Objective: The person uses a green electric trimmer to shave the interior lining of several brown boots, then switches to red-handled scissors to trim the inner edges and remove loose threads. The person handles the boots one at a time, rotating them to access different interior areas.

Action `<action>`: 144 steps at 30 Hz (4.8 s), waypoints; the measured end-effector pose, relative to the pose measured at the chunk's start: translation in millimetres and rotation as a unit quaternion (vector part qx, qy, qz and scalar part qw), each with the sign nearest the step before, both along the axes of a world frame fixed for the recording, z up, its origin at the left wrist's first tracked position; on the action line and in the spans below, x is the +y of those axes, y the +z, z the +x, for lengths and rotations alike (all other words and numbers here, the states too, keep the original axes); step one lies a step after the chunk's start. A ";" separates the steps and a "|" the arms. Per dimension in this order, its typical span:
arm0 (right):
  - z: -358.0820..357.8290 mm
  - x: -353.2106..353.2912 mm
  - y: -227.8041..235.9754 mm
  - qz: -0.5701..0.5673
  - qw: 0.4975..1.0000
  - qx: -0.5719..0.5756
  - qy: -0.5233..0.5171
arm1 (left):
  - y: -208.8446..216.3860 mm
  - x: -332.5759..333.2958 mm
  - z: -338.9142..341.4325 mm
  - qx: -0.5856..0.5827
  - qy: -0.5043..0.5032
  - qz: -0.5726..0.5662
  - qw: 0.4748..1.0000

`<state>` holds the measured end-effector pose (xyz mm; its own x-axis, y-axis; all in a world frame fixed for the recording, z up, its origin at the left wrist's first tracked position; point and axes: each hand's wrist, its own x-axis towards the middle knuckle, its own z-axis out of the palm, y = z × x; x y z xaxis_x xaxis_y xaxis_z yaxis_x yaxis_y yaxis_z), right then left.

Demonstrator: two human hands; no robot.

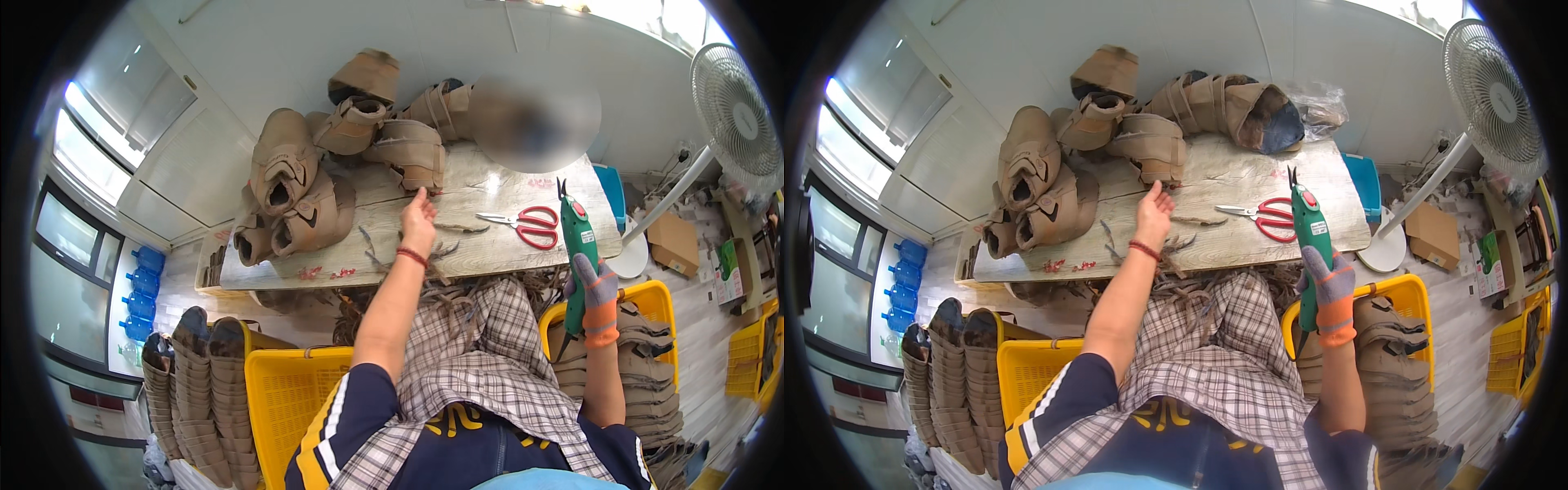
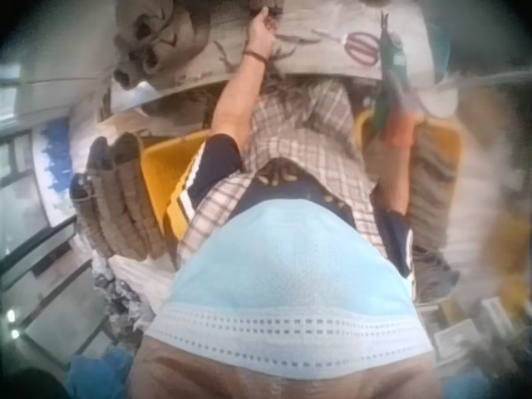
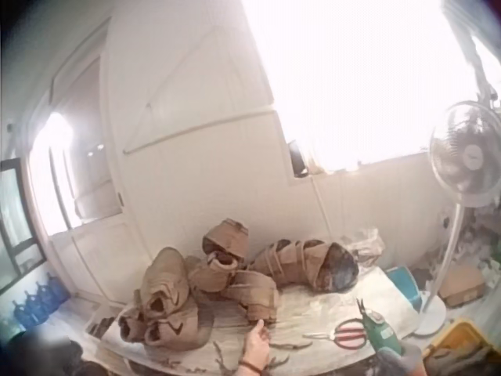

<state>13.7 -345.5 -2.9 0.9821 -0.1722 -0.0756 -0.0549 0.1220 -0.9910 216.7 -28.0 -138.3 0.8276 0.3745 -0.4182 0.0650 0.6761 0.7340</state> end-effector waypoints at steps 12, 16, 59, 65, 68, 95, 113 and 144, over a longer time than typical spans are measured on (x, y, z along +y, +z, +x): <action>-10.0 2.1 -9.2 -0.026 0.999 -0.016 0.014 | 54.1 -22.9 -31.4 -0.246 -0.008 0.044 0.968; -4.2 3.2 -1.8 -0.059 0.998 -0.016 0.035 | 108.8 12.8 -107.2 -0.199 -0.129 -0.150 0.960; -27.0 61.6 -11.7 -0.443 0.793 -0.418 0.036 | 143.2 73.1 -230.6 -0.221 -0.179 -0.302 0.910; -26.2 67.9 -5.6 -0.414 0.828 -0.375 0.047 | 140.3 58.8 -240.1 -0.271 -0.165 -0.204 0.926; -26.0 72.6 -1.0 -0.392 0.847 -0.355 0.058 | 142.3 53.7 -242.6 -0.309 -0.196 -0.159 0.917; -13.3 83.5 38.3 -0.068 0.986 -0.105 0.114 | 99.7 32.7 -248.7 -0.294 -0.120 0.740 0.593; 30.6 85.0 51.4 0.009 0.981 -0.037 0.190 | 72.3 36.8 -242.7 -0.309 -0.106 0.746 0.580; -0.6 26.3 25.5 -0.094 0.993 -0.030 0.067 | 270.3 182.9 90.5 -0.154 0.043 0.673 0.722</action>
